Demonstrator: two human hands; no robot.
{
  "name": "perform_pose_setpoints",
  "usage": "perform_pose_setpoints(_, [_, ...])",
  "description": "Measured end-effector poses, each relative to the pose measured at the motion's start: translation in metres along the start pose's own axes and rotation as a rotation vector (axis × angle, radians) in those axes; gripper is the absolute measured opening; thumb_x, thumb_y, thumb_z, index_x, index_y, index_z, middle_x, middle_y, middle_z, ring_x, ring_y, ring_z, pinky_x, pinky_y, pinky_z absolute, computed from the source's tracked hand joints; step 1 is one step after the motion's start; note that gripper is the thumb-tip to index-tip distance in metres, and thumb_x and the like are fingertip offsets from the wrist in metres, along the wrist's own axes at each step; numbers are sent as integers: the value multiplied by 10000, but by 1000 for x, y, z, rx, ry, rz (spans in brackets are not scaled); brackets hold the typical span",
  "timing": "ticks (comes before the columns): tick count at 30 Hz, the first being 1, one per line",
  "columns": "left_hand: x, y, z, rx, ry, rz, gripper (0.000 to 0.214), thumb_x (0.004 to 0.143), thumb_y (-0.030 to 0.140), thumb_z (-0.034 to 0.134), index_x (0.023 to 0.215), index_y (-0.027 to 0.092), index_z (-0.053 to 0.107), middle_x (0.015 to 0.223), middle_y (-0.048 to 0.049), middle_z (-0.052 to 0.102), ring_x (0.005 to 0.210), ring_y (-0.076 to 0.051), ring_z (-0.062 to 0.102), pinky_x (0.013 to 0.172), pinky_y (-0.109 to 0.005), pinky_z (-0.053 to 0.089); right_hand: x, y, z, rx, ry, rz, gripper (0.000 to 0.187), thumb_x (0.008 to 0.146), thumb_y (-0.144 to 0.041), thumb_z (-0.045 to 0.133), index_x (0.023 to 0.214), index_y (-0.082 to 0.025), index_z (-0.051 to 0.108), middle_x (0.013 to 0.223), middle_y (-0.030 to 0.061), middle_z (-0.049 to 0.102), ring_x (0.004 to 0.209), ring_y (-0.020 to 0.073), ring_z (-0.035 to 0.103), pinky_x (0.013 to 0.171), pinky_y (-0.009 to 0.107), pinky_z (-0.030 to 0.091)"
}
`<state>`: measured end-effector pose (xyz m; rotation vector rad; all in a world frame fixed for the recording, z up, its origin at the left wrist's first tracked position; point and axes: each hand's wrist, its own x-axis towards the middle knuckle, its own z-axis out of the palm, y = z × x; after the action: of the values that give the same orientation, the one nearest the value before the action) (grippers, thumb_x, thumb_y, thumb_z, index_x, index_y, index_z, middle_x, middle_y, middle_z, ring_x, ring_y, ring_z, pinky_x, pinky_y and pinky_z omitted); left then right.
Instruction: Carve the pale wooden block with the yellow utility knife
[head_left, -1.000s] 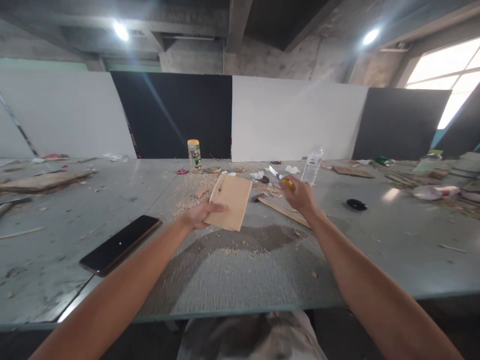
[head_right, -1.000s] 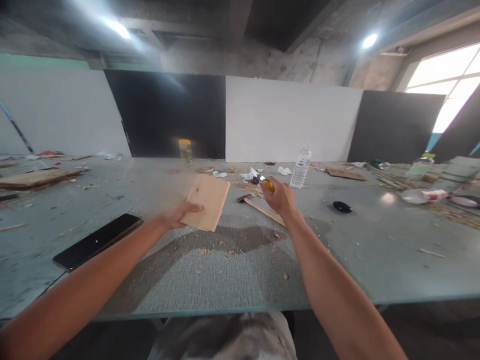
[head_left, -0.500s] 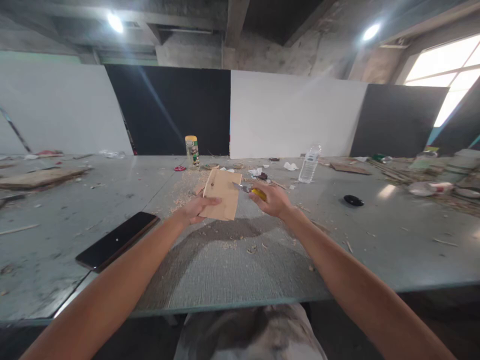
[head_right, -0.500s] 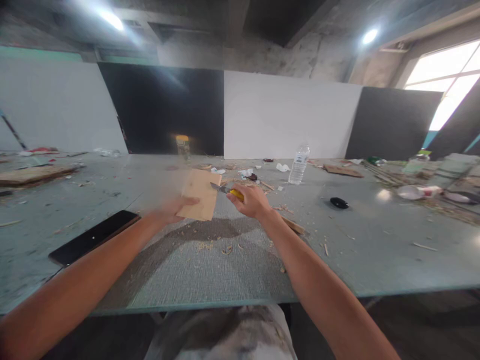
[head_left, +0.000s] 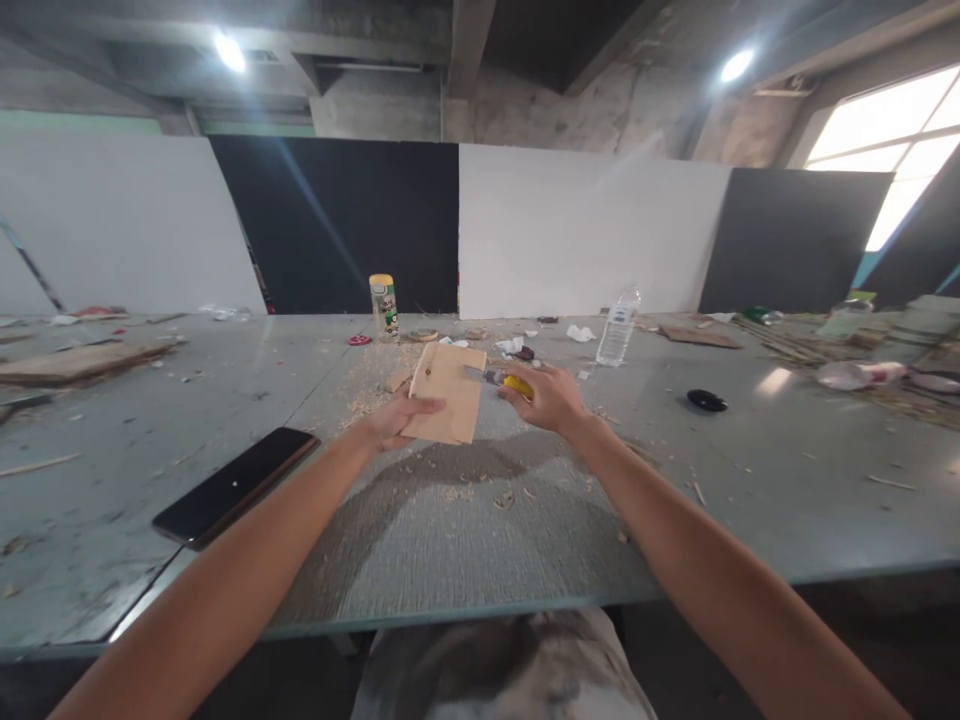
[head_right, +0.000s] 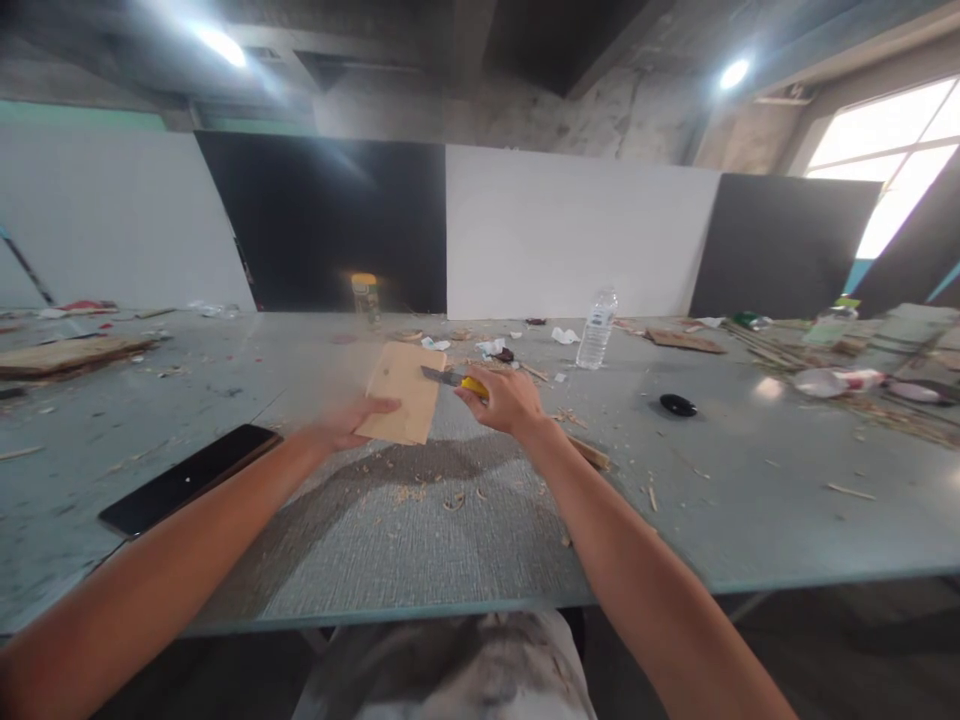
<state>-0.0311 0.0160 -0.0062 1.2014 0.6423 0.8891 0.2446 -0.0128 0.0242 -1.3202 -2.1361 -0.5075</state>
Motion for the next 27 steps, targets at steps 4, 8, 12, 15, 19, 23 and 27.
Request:
perform_pose_setpoints(4, [2, -2, -1, -5, -42, -18, 520, 692, 231, 774, 1179, 127, 626, 1015, -146, 736, 907, -287, 709, 780, -378, 574, 0, 1, -1, -14, 4, -5, 367, 924, -526, 447, 1021, -233, 644, 781, 45, 690, 628, 193, 574, 553, 305, 248])
perform_pose_setpoints(8, [3, -1, 0, -18, -55, -7, 483, 695, 215, 760, 1154, 135, 632, 1015, -133, 737, 913, -271, 705, 809, -376, 566, 1, -3, 1, -44, 25, 4, 364, 921, -534, 455, 1032, -238, 636, 788, 49, 696, 626, 199, 579, 559, 305, 246])
perform_pose_setpoints(12, [1, 2, 1, -25, -10, -3, 470, 681, 207, 764, 1129, 147, 634, 1026, -133, 734, 890, -265, 706, 795, -380, 571, 2, 2, 3, -41, 34, 39, 375, 918, -543, 457, 1046, -241, 638, 777, 52, 693, 629, 208, 584, 550, 296, 253])
perform_pose_setpoints(15, [-4, 7, -2, 1, 25, -11, 522, 631, 205, 794, 1124, 152, 633, 994, -130, 740, 849, -272, 712, 731, -366, 582, -1, 23, 0, -3, 120, 215, 398, 932, -538, 420, 1026, -222, 643, 734, 56, 679, 605, 212, 578, 536, 285, 265])
perform_pose_setpoints(19, [-10, 12, -4, 13, 24, 46, 568, 602, 221, 805, 1140, 158, 635, 968, -123, 746, 848, -278, 715, 685, -334, 588, -5, 45, -5, 80, 236, 295, 408, 924, -527, 418, 981, -197, 651, 690, 57, 655, 627, 222, 587, 564, 285, 308])
perform_pose_setpoints(23, [-10, 13, -3, 5, 50, 55, 537, 604, 203, 794, 1118, 156, 646, 1018, -120, 741, 885, -280, 713, 705, -338, 594, -2, 28, -7, 196, 164, 122, 388, 918, -515, 443, 1001, -196, 647, 698, 45, 654, 628, 206, 585, 595, 287, 337])
perform_pose_setpoints(27, [-9, 12, -1, 3, 55, 31, 488, 625, 202, 783, 1095, 149, 665, 1057, -131, 733, 925, -286, 707, 768, -363, 589, 1, 1, -7, 214, 56, 5, 369, 925, -510, 451, 1005, -210, 652, 763, 45, 680, 641, 195, 585, 593, 287, 324])
